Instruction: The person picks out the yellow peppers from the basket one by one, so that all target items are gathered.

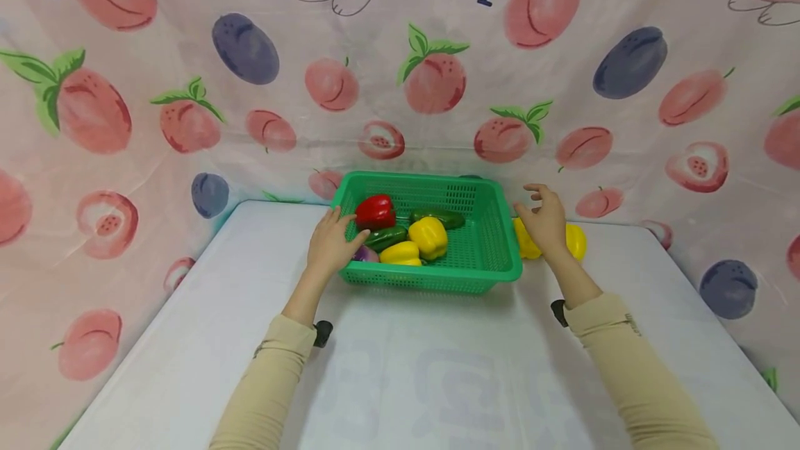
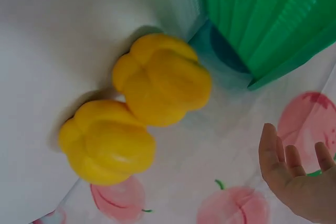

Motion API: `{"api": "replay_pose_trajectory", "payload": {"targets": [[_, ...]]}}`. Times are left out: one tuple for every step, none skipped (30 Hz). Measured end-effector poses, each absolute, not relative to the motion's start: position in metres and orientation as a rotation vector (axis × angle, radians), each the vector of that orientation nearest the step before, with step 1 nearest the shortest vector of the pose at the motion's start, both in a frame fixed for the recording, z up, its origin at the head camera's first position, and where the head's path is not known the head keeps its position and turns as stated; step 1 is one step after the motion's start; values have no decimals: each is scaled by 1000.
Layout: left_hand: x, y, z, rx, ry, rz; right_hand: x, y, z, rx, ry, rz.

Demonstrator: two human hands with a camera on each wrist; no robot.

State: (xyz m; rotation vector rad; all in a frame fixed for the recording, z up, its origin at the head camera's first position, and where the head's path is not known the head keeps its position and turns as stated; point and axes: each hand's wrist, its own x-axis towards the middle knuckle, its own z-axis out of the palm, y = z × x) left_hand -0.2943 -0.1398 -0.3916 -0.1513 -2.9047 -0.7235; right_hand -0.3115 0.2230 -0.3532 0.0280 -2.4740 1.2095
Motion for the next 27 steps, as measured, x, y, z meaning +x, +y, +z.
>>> {"api": "replay_pose_trajectory", "payload": {"targets": [[-295, -140, -391, -152, -2905, -723, -311, 221, -353, 44, -2474, 1215], [-295, -140, -391, -154, -2906, -724, -310, 218, -352, 58, -2476, 1216], [-295, -140, -392, -154, -2908, -723, -309, 216, -352, 72, -2480, 1208], [-295, -140, -392, -155, -2910, -721, -308, 214, -352, 86, -2487, 1205], [-295, -140, -392, -156, -2909, -721, -307, 211, -352, 101, -2493, 1200], [-295, -140, -392, -157, -2909, -719, -306, 209, -351, 116, -2499, 1196], [-295, -140, -392, -155, -2910, -717, -306, 207, -351, 132, -2506, 1192], [-295, -140, -392, -153, -2910, -716, -305, 205, -351, 150, -2514, 1191], [-295, -140, -392, -152, -2911, -717, -305, 202, -351, 169, -2518, 1195], [-295, -140, -392, -152, -2909, -716, -305, 200, -350, 185, -2527, 1198], [-295, -140, -392, -151, -2907, -717, -305, 198, -350, 198, -2535, 1198], [-295, -140, -391, -150, -2908, -717, -304, 195, -349, 211, -2544, 1199], [-295, -139, -391, -150, -2907, -719, -303, 193, -348, 223, -2558, 1199], [-295, -139, -391, -150, -2906, -724, -302, 190, -347, 234, -2570, 1200], [-294, -139, -390, -150, -2906, -725, -302, 187, -347, 243, -2584, 1197], [-294, -139, -390, -149, -2906, -725, -301, 184, -346, 250, -2602, 1195], [-294, -139, -390, -148, -2905, -726, -301, 181, -345, 263, -2616, 1187], [-294, -138, -390, -148, -2904, -726, -301, 178, -344, 276, -2634, 1179], [-294, -138, -390, -148, -2904, -723, -301, 175, -343, 288, -2656, 1167], [-294, -138, -390, -148, -2905, -722, -301, 172, -341, 302, -2678, 1149], [-293, -138, -390, -150, -2905, -720, -302, 169, -340, 319, -2704, 1122], [-293, -138, -390, -149, -2907, -720, -303, 165, -338, 336, -2728, 1091], [-293, -138, -390, -150, -2907, -718, -304, 162, -335, 356, -2751, 1057], [-293, -138, -390, -151, -2907, -716, -305, 159, -333, 371, -2776, 1029], [-293, -138, -390, -150, -2908, -714, -307, 156, -329, 389, -2797, 1000], [-293, -138, -390, -149, -2906, -717, -308, 152, -326, 406, -2816, 971], [-294, -139, -390, -148, -2904, -719, -310, 149, -323, 421, -2832, 953]]}}
